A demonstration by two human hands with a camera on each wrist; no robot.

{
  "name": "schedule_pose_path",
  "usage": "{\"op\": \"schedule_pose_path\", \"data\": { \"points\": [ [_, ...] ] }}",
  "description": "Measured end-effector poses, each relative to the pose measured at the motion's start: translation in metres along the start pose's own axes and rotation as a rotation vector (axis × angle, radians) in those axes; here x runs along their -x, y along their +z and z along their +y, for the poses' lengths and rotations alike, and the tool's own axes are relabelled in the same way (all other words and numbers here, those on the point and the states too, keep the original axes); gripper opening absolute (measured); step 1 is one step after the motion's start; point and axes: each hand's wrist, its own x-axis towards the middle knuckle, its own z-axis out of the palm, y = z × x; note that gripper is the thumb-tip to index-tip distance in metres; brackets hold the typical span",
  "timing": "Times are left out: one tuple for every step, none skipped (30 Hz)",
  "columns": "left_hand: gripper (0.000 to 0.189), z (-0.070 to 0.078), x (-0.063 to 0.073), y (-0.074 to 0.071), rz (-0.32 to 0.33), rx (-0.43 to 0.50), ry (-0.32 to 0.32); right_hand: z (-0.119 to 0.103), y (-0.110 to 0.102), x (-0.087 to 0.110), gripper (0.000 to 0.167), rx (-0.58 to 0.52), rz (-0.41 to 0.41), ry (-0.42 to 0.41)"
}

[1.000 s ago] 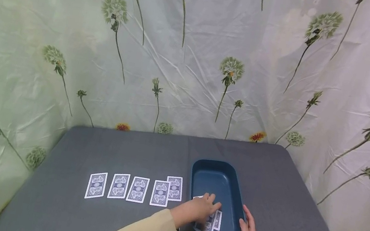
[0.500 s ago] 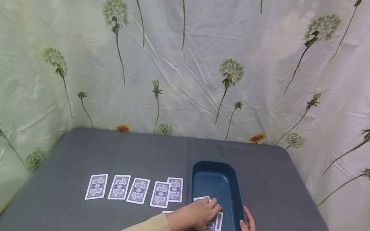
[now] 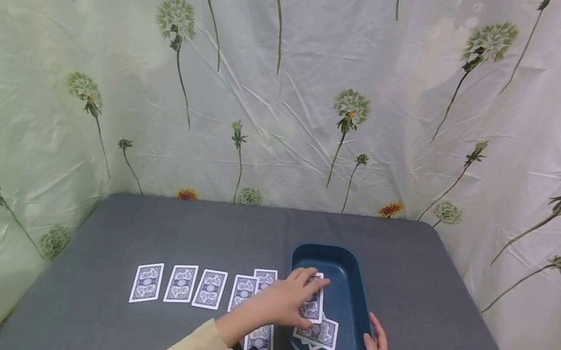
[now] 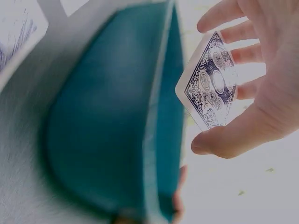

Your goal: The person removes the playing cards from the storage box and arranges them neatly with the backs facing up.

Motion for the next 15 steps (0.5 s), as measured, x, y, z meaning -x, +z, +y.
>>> {"op": "schedule_pose_path", "data": {
  "points": [
    [0.08, -0.005, 0.006, -0.005, 0.017, 0.021, -0.012, 0.0, 0.0, 0.0, 0.045, -0.004, 0.003, -0.007],
    [0.081, -0.011, 0.012, -0.01, 0.034, 0.036, -0.027, 0.0, 0.0, 0.001, 0.044, -0.007, 0.008, -0.014],
    [0.081, -0.017, 0.018, -0.014, 0.046, 0.05, -0.045, 0.0, 0.0, 0.001, 0.044, -0.012, 0.012, -0.02],
    [0.081, -0.023, 0.024, -0.018, 0.058, 0.062, -0.064, 0.0, 0.0, 0.001, 0.043, -0.013, 0.015, -0.026],
    [0.081, -0.028, 0.031, -0.021, 0.065, 0.073, -0.085, 0.001, 0.0, 0.001, 0.043, -0.023, 0.017, -0.042],
    [0.081, -0.034, 0.037, -0.023, 0.072, 0.079, -0.106, 0.001, 0.0, 0.001, 0.043, -0.03, 0.019, -0.051],
    [0.081, -0.039, 0.044, -0.025, 0.079, 0.081, -0.126, 0.0, 0.0, 0.002, 0.043, -0.035, 0.022, -0.059],
    [0.082, -0.044, 0.051, -0.026, 0.084, 0.083, -0.14, 0.001, 0.0, 0.002, 0.043, -0.036, 0.025, -0.063],
    [0.082, -0.049, 0.058, -0.027, 0.088, 0.086, -0.151, 0.001, 0.0, 0.002, 0.043, -0.037, 0.027, -0.066],
    [0.083, -0.053, 0.065, -0.027, 0.09, 0.085, -0.159, 0.001, 0.0, 0.002, 0.043, -0.036, 0.027, -0.069],
    [0.083, -0.057, 0.071, -0.026, 0.09, 0.085, -0.165, 0.001, 0.0, 0.002, 0.043, -0.034, 0.027, -0.07],
    [0.083, -0.061, 0.078, -0.025, 0.092, 0.084, -0.168, 0.001, 0.0, 0.001, 0.043, -0.025, 0.029, -0.06],
    [0.084, -0.064, 0.085, -0.023, 0.088, 0.082, -0.17, 0.002, 0.0, 0.001, 0.043, -0.015, 0.029, -0.055],
    [0.084, -0.067, 0.092, -0.02, 0.079, 0.085, -0.173, 0.002, 0.001, 0.001, 0.043, -0.01, 0.029, -0.05],
    [0.085, -0.069, 0.098, -0.016, 0.075, 0.084, -0.175, 0.002, 0.001, 0.001, 0.043, -0.007, 0.027, -0.046]
  ]
}}
